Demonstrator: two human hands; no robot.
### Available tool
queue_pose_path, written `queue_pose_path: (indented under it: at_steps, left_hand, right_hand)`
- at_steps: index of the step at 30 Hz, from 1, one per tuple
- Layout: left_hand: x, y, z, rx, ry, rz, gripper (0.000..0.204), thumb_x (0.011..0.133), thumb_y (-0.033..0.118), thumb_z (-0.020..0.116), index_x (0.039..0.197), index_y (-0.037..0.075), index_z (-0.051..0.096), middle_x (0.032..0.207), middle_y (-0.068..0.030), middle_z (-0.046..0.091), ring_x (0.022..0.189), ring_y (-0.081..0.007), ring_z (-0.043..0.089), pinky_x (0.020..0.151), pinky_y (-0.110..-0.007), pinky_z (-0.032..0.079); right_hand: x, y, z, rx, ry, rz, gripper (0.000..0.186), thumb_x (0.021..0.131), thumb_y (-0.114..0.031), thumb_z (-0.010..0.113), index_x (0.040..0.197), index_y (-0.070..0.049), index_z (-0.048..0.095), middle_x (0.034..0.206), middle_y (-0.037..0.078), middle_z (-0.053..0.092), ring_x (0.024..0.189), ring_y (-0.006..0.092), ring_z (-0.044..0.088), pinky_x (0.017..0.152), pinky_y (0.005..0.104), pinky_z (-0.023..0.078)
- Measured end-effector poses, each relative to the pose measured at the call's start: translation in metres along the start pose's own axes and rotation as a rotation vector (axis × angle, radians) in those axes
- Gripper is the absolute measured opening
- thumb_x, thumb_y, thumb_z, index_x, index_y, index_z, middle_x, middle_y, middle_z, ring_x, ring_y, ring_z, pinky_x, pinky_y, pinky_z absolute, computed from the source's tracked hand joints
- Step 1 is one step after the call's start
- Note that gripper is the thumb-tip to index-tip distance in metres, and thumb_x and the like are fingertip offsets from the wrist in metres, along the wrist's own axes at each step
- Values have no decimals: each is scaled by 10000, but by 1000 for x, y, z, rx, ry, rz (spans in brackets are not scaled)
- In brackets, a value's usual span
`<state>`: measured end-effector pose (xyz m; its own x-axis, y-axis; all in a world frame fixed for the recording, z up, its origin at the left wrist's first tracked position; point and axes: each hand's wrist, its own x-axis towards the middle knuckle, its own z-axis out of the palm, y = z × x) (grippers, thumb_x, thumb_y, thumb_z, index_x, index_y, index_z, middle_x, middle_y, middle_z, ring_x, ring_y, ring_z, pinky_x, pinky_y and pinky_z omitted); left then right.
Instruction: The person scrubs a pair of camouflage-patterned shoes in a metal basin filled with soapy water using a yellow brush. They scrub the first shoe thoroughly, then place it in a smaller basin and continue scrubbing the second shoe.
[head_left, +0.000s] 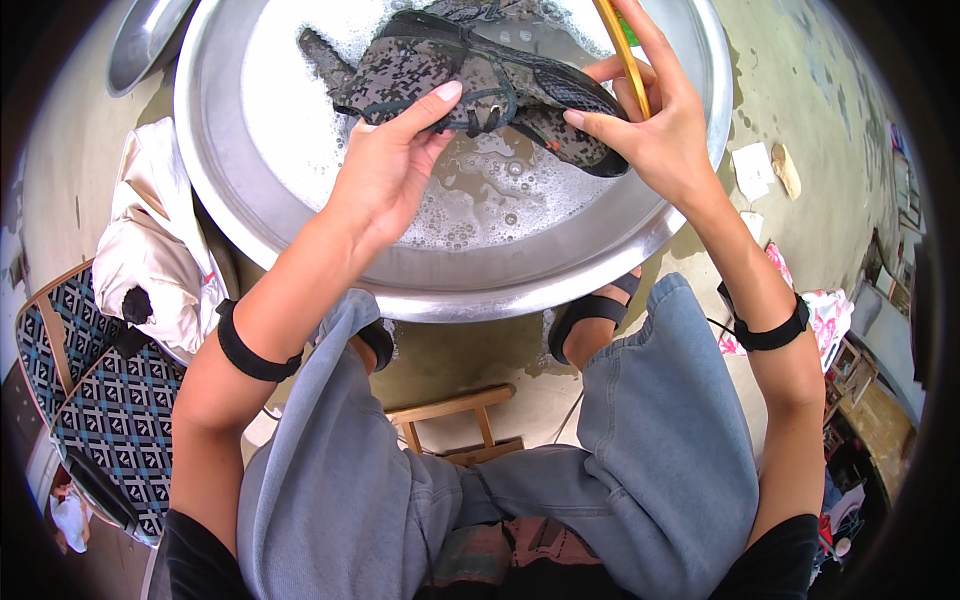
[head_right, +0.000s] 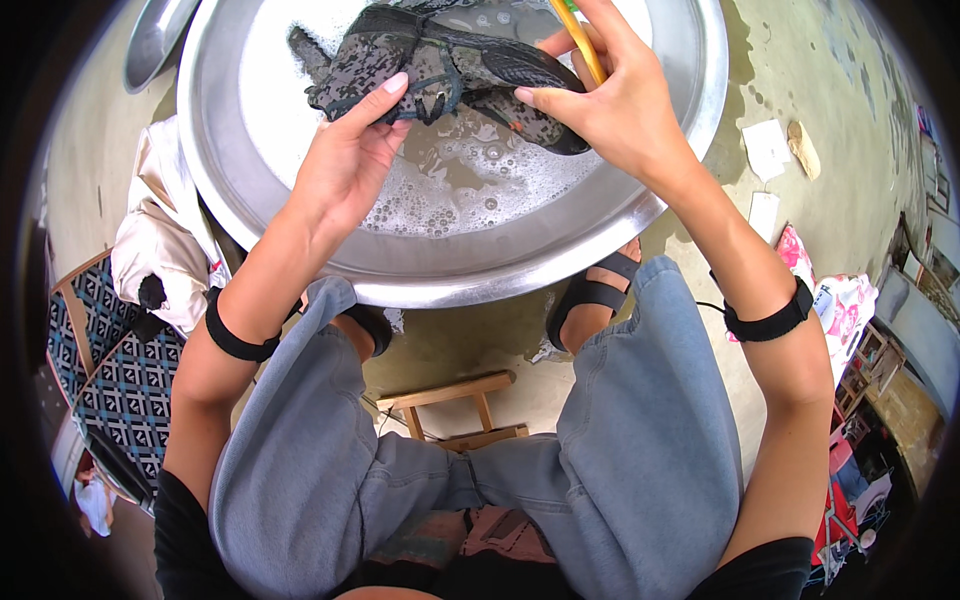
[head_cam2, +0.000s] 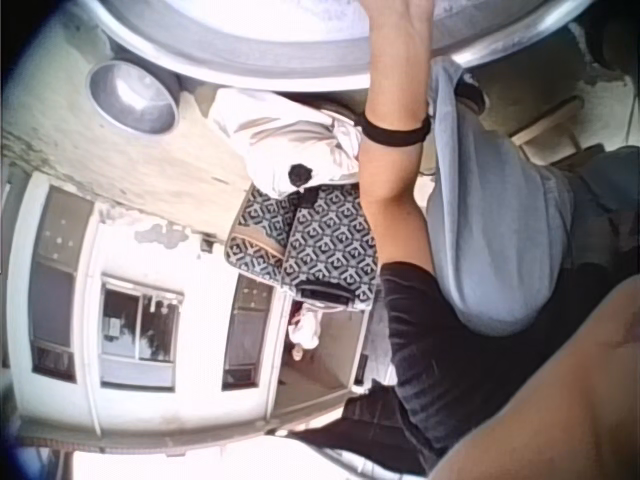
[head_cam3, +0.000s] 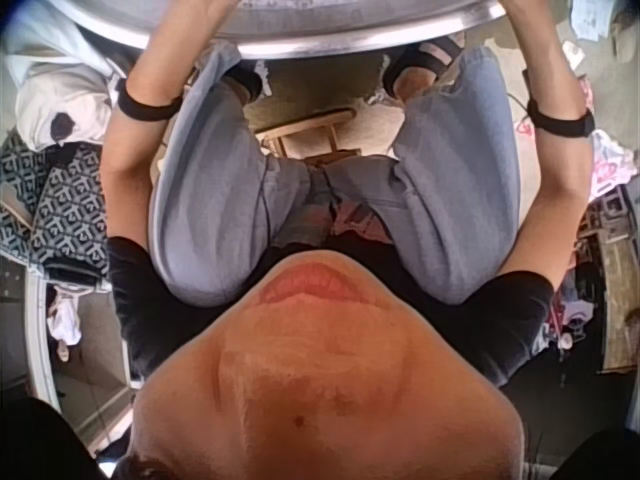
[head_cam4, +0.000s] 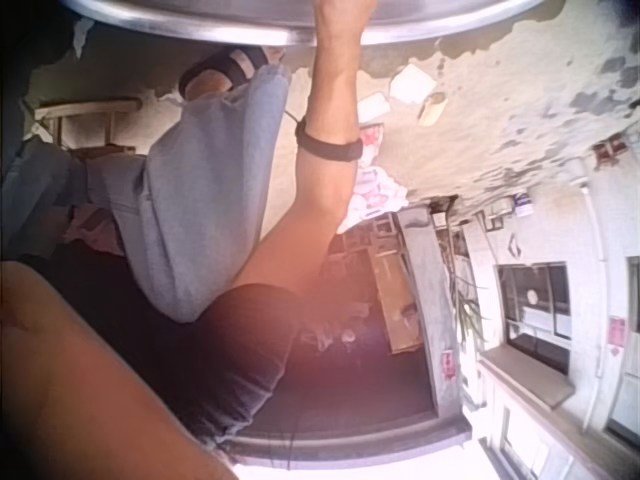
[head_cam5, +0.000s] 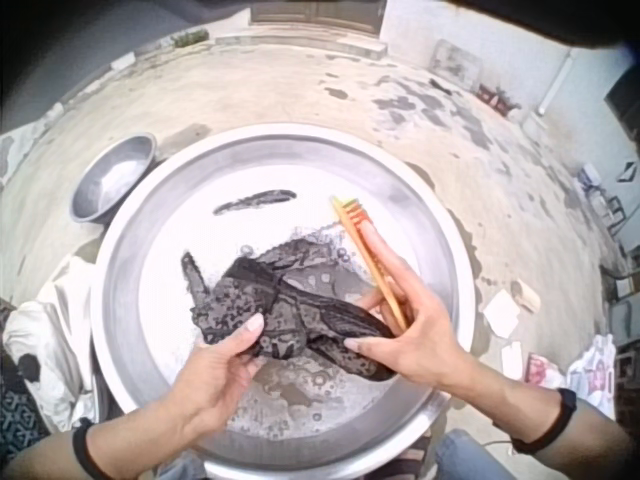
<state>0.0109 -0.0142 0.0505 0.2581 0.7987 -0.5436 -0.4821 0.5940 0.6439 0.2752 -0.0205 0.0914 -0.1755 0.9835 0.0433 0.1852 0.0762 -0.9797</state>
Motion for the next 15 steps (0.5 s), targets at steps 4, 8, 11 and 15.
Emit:
queue_pose_path:
  at_steps: [4, 8, 11, 15]
  left_hand:
    - [-4, -1, -3, -3, -21, -35, 148, 949, 72, 804, 1078, 96, 735, 1054, 6, 751, 953, -90, 649, 767, -266, 483]
    - [-6, 2, -4, -19, -37, -57, 156, 954, 87, 796, 1096, 81, 731, 1079, -5, 723, 945, -74, 603, 744, -271, 462]
    - [-1, 11, -4, 205, -141, -53, 230, 936, 147, 826, 1130, 65, 733, 1094, -11, 688, 962, -87, 582, 778, -281, 462]
    - [13, 14, -8, 899, -242, 144, 380, 880, 259, 893, 1167, 65, 735, 1033, 9, 607, 979, -124, 570, 827, -303, 470]
  right_hand:
    - [-3, -5, 3, 12, -2, -10, 1162, 739, 197, 803, 1715, -86, 240, 1752, 91, 289, 958, 108, 594, 879, 247, 550]
    - [-2, -13, 4, -60, 4, 74, 1174, 740, 191, 813, 1719, -93, 229, 1740, 79, 315, 950, 104, 588, 868, 247, 543]
    - [1, -16, 1, 13, 31, 176, 1180, 741, 180, 823, 1721, -105, 230, 1731, 88, 329, 943, 101, 591, 853, 251, 546]
    - [3, -14, -5, 179, 8, 266, 1159, 765, 165, 819, 1722, -123, 231, 1705, 126, 361, 903, 121, 649, 821, 273, 580]
